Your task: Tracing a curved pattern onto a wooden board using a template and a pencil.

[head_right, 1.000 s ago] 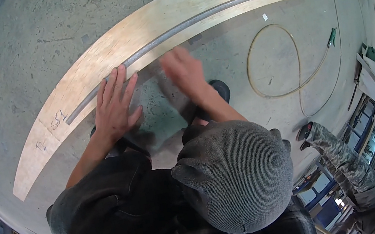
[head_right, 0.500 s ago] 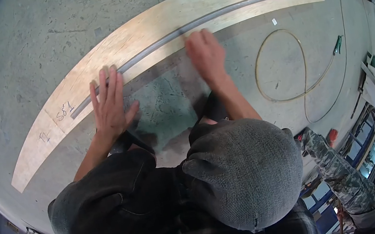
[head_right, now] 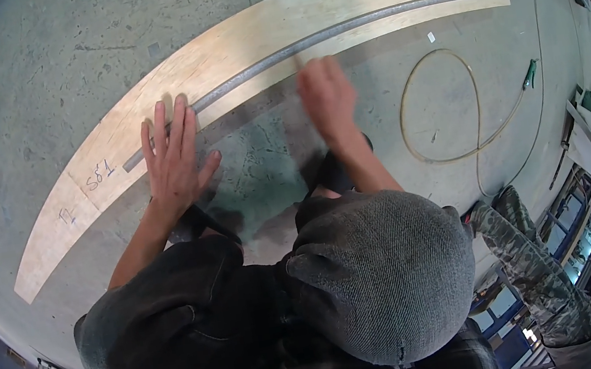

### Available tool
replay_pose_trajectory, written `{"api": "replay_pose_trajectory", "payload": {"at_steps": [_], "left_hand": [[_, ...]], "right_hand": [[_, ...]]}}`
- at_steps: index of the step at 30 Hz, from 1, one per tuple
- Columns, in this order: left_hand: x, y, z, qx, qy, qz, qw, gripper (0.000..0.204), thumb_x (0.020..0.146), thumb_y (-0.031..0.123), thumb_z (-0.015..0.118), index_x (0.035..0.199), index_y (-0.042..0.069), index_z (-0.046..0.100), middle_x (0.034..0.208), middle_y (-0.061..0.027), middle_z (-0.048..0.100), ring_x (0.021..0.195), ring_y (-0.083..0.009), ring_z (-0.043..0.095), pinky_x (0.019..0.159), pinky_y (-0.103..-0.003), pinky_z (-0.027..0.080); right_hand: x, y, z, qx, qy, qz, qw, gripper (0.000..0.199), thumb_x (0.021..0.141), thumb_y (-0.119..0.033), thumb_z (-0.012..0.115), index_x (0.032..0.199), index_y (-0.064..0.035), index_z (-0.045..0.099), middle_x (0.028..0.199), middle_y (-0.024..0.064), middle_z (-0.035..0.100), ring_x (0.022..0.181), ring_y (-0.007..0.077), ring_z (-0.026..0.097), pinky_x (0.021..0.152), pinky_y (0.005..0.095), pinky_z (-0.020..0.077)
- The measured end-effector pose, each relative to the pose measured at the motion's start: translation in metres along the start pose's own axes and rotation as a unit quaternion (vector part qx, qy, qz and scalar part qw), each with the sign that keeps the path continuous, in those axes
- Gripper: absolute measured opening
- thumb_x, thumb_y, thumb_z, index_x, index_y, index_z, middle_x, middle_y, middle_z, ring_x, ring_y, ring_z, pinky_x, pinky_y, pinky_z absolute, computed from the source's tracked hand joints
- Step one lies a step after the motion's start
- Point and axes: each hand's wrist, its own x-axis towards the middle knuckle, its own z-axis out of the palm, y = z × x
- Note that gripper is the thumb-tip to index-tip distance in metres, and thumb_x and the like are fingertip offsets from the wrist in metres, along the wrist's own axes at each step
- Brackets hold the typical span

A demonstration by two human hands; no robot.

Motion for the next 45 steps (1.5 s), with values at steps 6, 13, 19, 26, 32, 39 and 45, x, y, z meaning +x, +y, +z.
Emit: {"api": "replay_pose_trajectory", "payload": {"at_steps": [6, 13, 19, 26, 32, 39, 45], "left_hand": [[0.012, 0.010, 0.011, 0.011, 0.004, 0.004, 1.000, 0.078, 0.085, 0.043, 0.067, 0.146, 0.002, 0.042, 0.161, -0.0159, 0.027, 0.149, -0.0391, 0.019, 0.116, -0.064, 0.016], [0.017, 0.021, 0.023, -0.002, 0.003, 0.007, 1.000, 0.079, 0.085, 0.042, 0.067, 0.148, 0.003, 0.040, 0.161, -0.0172, 0.025, 0.149, -0.0405, 0.018, 0.114, -0.066, 0.016], [0.019, 0.027, 0.023, 0.000, -0.005, 0.000, 1.000, 0.080, 0.084, 0.042, 0.069, 0.148, 0.004, 0.040, 0.162, -0.0183, 0.024, 0.150, -0.0402, 0.017, 0.115, -0.065, 0.015], [0.029, 0.028, 0.014, 0.043, 0.005, -0.015, 0.999, 0.084, 0.081, 0.043, 0.072, 0.150, 0.011, 0.039, 0.162, -0.0224, 0.020, 0.151, -0.0408, 0.015, 0.115, -0.065, 0.014], [0.034, 0.036, 0.015, 0.048, -0.023, -0.019, 0.998, 0.085, 0.080, 0.043, 0.073, 0.151, 0.012, 0.037, 0.161, -0.0235, 0.020, 0.151, -0.0413, 0.014, 0.116, -0.065, 0.013], [0.046, 0.038, 0.014, 0.064, -0.023, 0.000, 0.998, 0.087, 0.081, 0.043, 0.072, 0.152, 0.011, 0.035, 0.161, -0.0242, 0.019, 0.151, -0.0418, 0.013, 0.116, -0.064, 0.014], [0.047, 0.044, 0.012, 0.056, -0.041, -0.005, 0.998, 0.085, 0.081, 0.041, 0.072, 0.152, 0.011, 0.035, 0.161, -0.0240, 0.019, 0.151, -0.0419, 0.013, 0.116, -0.065, 0.013]], "right_hand": [[-0.005, -0.013, 0.011, 0.054, -0.037, -0.053, 0.996, 0.012, 0.081, -0.002, 0.067, 0.082, -0.0095, 0.058, 0.077, 0.0109, 0.053, 0.070, 0.0329, 0.057, 0.057, 0.0428, 0.0473], [-0.025, -0.017, 0.015, 0.095, -0.059, -0.058, 0.992, 0.013, 0.083, -0.002, 0.067, 0.082, -0.0079, 0.055, 0.078, 0.0123, 0.052, 0.069, 0.0331, 0.056, 0.058, 0.0429, 0.0473], [-0.013, -0.035, 0.008, 0.162, -0.101, -0.038, 0.981, 0.017, 0.085, -0.006, 0.070, 0.080, -0.0086, 0.054, 0.077, 0.0117, 0.051, 0.064, 0.0324, 0.054, 0.057, 0.0405, 0.0451], [0.020, 0.061, -0.021, 0.116, -0.034, 0.094, 0.988, 0.016, 0.086, -0.007, 0.072, 0.078, -0.0032, 0.059, 0.067, 0.0088, 0.054, 0.058, 0.0198, 0.057, 0.054, 0.0339, 0.0440], [0.033, 0.097, -0.039, 0.094, -0.007, 0.063, 0.994, 0.017, 0.087, -0.009, 0.071, 0.077, -0.0035, 0.059, 0.069, 0.0086, 0.055, 0.060, 0.0202, 0.059, 0.055, 0.0340, 0.0460], [0.054, 0.129, -0.053, 0.114, -0.023, 0.130, 0.985, 0.019, 0.090, -0.012, 0.069, 0.075, -0.0037, 0.059, 0.064, 0.0081, 0.055, 0.059, 0.0184, 0.058, 0.056, 0.0338, 0.0472], [0.045, 0.116, -0.049, 0.104, -0.057, 0.003, 0.993, 0.013, 0.087, -0.006, 0.067, 0.076, -0.0041, 0.060, 0.073, 0.0088, 0.060, 0.065, 0.0217, 0.061, 0.059, 0.0354, 0.0489]]}}
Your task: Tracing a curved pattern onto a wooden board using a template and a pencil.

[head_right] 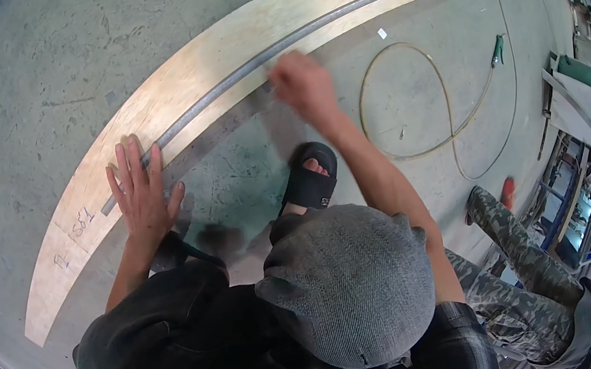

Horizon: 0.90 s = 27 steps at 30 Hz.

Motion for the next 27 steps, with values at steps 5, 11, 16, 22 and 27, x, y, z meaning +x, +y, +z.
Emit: {"api": "replay_pose_trajectory", "payload": {"at_steps": [5, 11, 16, 22, 27], "left_hand": [[0.007, 0.006, -0.008, 0.019, -0.002, 0.003, 1.000, 0.084, 0.082, 0.040, 0.072, 0.151, 0.010, 0.036, 0.162, -0.0234, 0.019, 0.151, -0.0418, 0.013, 0.116, -0.065, 0.012], [0.010, 0.011, -0.007, 0.006, 0.002, 0.001, 1.000, 0.085, 0.082, 0.040, 0.072, 0.153, 0.011, 0.034, 0.162, -0.0225, 0.018, 0.151, -0.0414, 0.012, 0.116, -0.065, 0.011], [0.013, 0.018, -0.013, 0.022, 0.005, 0.004, 1.000, 0.085, 0.081, 0.035, 0.072, 0.153, 0.010, 0.034, 0.162, -0.0232, 0.019, 0.150, -0.0427, 0.015, 0.116, -0.064, 0.014], [0.017, 0.021, -0.008, 0.003, 0.006, -0.002, 1.000, 0.086, 0.082, 0.039, 0.071, 0.154, 0.012, 0.032, 0.163, -0.0221, 0.015, 0.151, -0.0412, 0.012, 0.115, -0.065, 0.012], [0.021, 0.025, -0.010, 0.012, 0.014, 0.001, 1.000, 0.087, 0.082, 0.038, 0.071, 0.154, 0.012, 0.031, 0.163, -0.0218, 0.015, 0.151, -0.0408, 0.012, 0.115, -0.065, 0.012]], "right_hand": [[0.018, 0.040, -0.024, -0.020, 0.005, 0.090, 0.996, 0.017, 0.089, -0.009, 0.067, 0.076, -0.0027, 0.059, 0.068, 0.0071, 0.060, 0.062, 0.0174, 0.064, 0.057, 0.0320, 0.0486], [0.024, 0.057, -0.050, 0.000, 0.030, 0.047, 0.998, 0.013, 0.088, -0.007, 0.067, 0.080, -0.0009, 0.060, 0.068, 0.0094, 0.059, 0.056, 0.0174, 0.060, 0.057, 0.0305, 0.0485], [0.022, 0.065, -0.059, 0.040, 0.025, 0.162, 0.986, 0.017, 0.091, -0.013, 0.067, 0.079, -0.0023, 0.061, 0.066, 0.0085, 0.060, 0.056, 0.0134, 0.059, 0.055, 0.0291, 0.0466], [0.014, 0.067, -0.059, -0.040, 0.023, 0.009, 0.999, 0.020, 0.090, -0.012, 0.068, 0.076, -0.0024, 0.058, 0.068, 0.0082, 0.057, 0.058, 0.0179, 0.062, 0.057, 0.0316, 0.0488], [0.023, 0.084, -0.069, -0.007, 0.017, 0.116, 0.993, 0.020, 0.091, -0.012, 0.068, 0.076, -0.0030, 0.058, 0.065, 0.0096, 0.055, 0.058, 0.0187, 0.061, 0.056, 0.0326, 0.0477]]}}
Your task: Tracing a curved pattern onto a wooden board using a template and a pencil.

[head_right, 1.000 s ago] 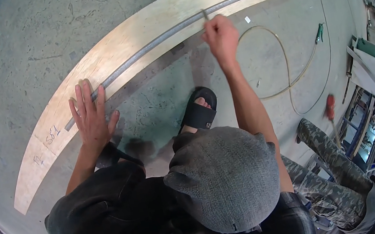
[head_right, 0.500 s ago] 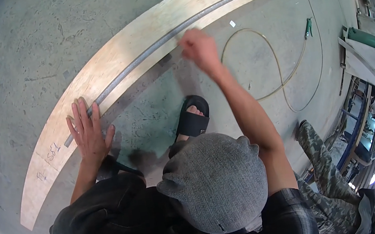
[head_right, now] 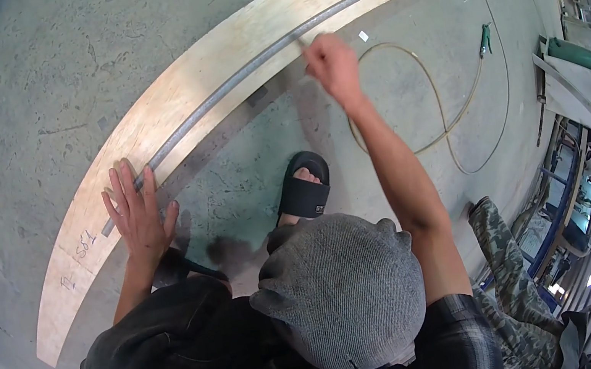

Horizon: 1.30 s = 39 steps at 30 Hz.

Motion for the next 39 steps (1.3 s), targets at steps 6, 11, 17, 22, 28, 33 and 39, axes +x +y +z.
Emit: {"api": "replay_pose_trajectory", "payload": {"at_steps": [6, 11, 17, 22, 28, 33, 39], "left_hand": [[0.010, 0.006, -0.004, -0.004, 0.036, 0.008, 0.999, 0.066, 0.082, 0.036, 0.072, 0.139, 0.010, 0.051, 0.156, -0.0204, 0.031, 0.148, -0.0403, 0.022, 0.115, -0.064, 0.016], [0.028, -0.006, -0.007, 0.022, 0.122, 0.042, 0.991, 0.044, 0.081, 0.030, 0.073, 0.118, 0.009, 0.062, 0.138, -0.0142, 0.050, 0.137, -0.0359, 0.040, 0.113, -0.060, 0.024], [0.039, 0.010, -0.014, -0.032, 0.150, 0.038, 0.987, 0.033, 0.083, 0.028, 0.072, 0.105, 0.008, 0.060, 0.122, -0.0115, 0.057, 0.121, -0.0317, 0.050, 0.103, -0.053, 0.033], [0.029, -0.002, -0.019, -0.070, 0.113, -0.009, 0.991, 0.027, 0.084, 0.023, 0.071, 0.101, 0.007, 0.059, 0.110, -0.0118, 0.056, 0.105, -0.0315, 0.052, 0.088, -0.044, 0.038], [-0.031, -0.057, -0.037, -0.011, -0.001, -0.057, 0.998, 0.020, 0.086, 0.022, 0.069, 0.091, 0.008, 0.055, 0.091, -0.0105, 0.058, 0.089, -0.0315, 0.055, 0.078, -0.042, 0.040], [-0.096, -0.131, -0.058, -0.108, -0.093, -0.171, 0.975, 0.015, 0.088, 0.016, 0.067, 0.095, 0.008, 0.056, 0.084, -0.0122, 0.060, 0.086, -0.0340, 0.059, 0.074, -0.047, 0.044], [-0.092, -0.116, -0.051, -0.030, 0.065, -0.057, 0.996, 0.051, 0.081, 0.017, 0.074, 0.129, 0.009, 0.057, 0.127, -0.0150, 0.056, 0.118, -0.0354, 0.054, 0.097, -0.046, 0.044]], "right_hand": [[-0.008, -0.010, 0.014, -0.046, -0.045, -0.150, 0.987, 0.016, 0.086, -0.009, 0.070, 0.078, -0.0033, 0.058, 0.073, 0.0112, 0.054, 0.069, 0.0268, 0.060, 0.062, 0.0344, 0.0481], [0.013, 0.007, -0.009, 0.072, 0.022, 0.047, 0.996, 0.026, 0.092, -0.014, 0.069, 0.074, -0.0003, 0.056, 0.061, 0.0060, 0.056, 0.054, 0.0105, 0.059, 0.051, 0.0269, 0.0466], [0.015, 0.009, -0.029, -0.013, 0.026, 0.048, 0.998, 0.024, 0.092, -0.013, 0.068, 0.076, -0.0002, 0.056, 0.061, 0.0094, 0.057, 0.053, 0.0140, 0.060, 0.053, 0.0304, 0.0465], [0.002, -0.016, -0.010, -0.053, 0.016, -0.050, 0.997, 0.020, 0.088, -0.011, 0.069, 0.076, -0.0024, 0.055, 0.070, 0.0135, 0.056, 0.061, 0.0286, 0.061, 0.057, 0.0374, 0.0465], [-0.048, -0.078, 0.038, -0.033, -0.037, -0.070, 0.996, 0.015, 0.084, -0.010, 0.070, 0.081, -0.0088, 0.056, 0.077, 0.0114, 0.057, 0.068, 0.0317, 0.061, 0.057, 0.0415, 0.0469], [-0.070, -0.139, 0.072, -0.010, -0.039, -0.127, 0.991, 0.015, 0.087, -0.012, 0.071, 0.082, -0.0090, 0.057, 0.076, 0.0072, 0.058, 0.061, 0.0293, 0.061, 0.054, 0.0393, 0.0472], [-0.085, -0.167, 0.102, 0.085, -0.068, -0.042, 0.993, 0.013, 0.089, -0.010, 0.070, 0.084, -0.0088, 0.058, 0.073, 0.0073, 0.057, 0.057, 0.0256, 0.061, 0.052, 0.0357, 0.0461]]}}
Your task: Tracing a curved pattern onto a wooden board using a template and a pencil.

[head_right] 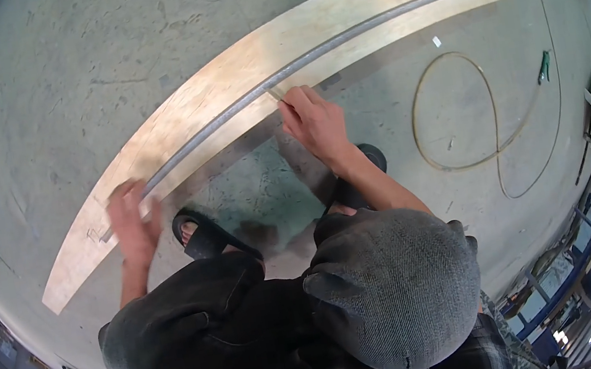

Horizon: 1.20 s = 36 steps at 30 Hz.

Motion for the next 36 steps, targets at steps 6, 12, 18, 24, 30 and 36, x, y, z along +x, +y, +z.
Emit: {"api": "replay_pose_trajectory", "payload": {"at_steps": [6, 12, 18, 24, 30, 36], "left_hand": [[0.026, 0.060, 0.043, -0.033, -0.059, 0.075, 0.995, 0.076, 0.080, 0.028, 0.074, 0.145, 0.003, 0.043, 0.150, -0.0152, 0.041, 0.136, -0.0316, 0.040, 0.110, -0.048, 0.033], [0.025, 0.063, 0.044, -0.031, -0.024, 0.072, 0.997, 0.079, 0.081, 0.032, 0.073, 0.146, 0.002, 0.041, 0.153, -0.0136, 0.039, 0.137, -0.0290, 0.039, 0.111, -0.050, 0.031], [0.024, 0.068, 0.048, -0.014, -0.059, 0.067, 0.996, 0.081, 0.081, 0.034, 0.073, 0.148, 0.002, 0.039, 0.153, -0.0127, 0.037, 0.139, -0.0286, 0.037, 0.112, -0.052, 0.029], [0.030, 0.075, 0.046, 0.010, -0.077, 0.062, 0.995, 0.082, 0.082, 0.036, 0.072, 0.148, 0.003, 0.038, 0.153, -0.0124, 0.037, 0.140, -0.0288, 0.035, 0.113, -0.057, 0.025], [0.031, 0.083, 0.051, 0.012, -0.076, 0.055, 0.996, 0.082, 0.081, 0.035, 0.073, 0.148, 0.003, 0.039, 0.154, -0.0123, 0.035, 0.140, -0.0290, 0.035, 0.114, -0.059, 0.023], [0.038, 0.090, 0.055, 0.011, -0.074, 0.054, 0.996, 0.083, 0.079, 0.035, 0.074, 0.147, 0.002, 0.039, 0.154, -0.0120, 0.035, 0.140, -0.0297, 0.035, 0.114, -0.060, 0.023]], "right_hand": [[-0.002, -0.042, 0.028, -0.019, -0.005, -0.054, 0.998, 0.017, 0.090, -0.010, 0.069, 0.081, -0.0083, 0.055, 0.072, 0.0098, 0.057, 0.058, 0.0265, 0.061, 0.052, 0.0372, 0.0468], [0.003, -0.025, 0.029, -0.135, -0.010, -0.070, 0.988, 0.021, 0.091, -0.014, 0.067, 0.079, -0.0079, 0.051, 0.073, 0.0114, 0.056, 0.063, 0.0327, 0.062, 0.055, 0.0420, 0.0481], [-0.006, -0.020, 0.028, -0.105, 0.064, -0.071, 0.990, 0.020, 0.086, -0.012, 0.069, 0.080, -0.0080, 0.051, 0.076, 0.0123, 0.057, 0.068, 0.0359, 0.060, 0.056, 0.0431, 0.0477], [0.004, 0.003, 0.011, -0.159, 0.077, -0.004, 0.984, 0.019, 0.087, -0.014, 0.070, 0.079, -0.0089, 0.054, 0.074, 0.0107, 0.057, 0.067, 0.0339, 0.061, 0.055, 0.0425, 0.0475], [-0.009, -0.011, 0.025, -0.171, 0.033, -0.070, 0.982, 0.020, 0.088, -0.015, 0.071, 0.077, -0.0098, 0.054, 0.074, 0.0067, 0.060, 0.064, 0.0269, 0.063, 0.055, 0.0400, 0.0472], [0.009, 0.014, -0.010, -0.127, 0.097, 0.102, 0.982, 0.021, 0.082, -0.012, 0.074, 0.075, -0.0097, 0.055, 0.075, 0.0057, 0.059, 0.063, 0.0259, 0.062, 0.054, 0.0376, 0.0469]]}}
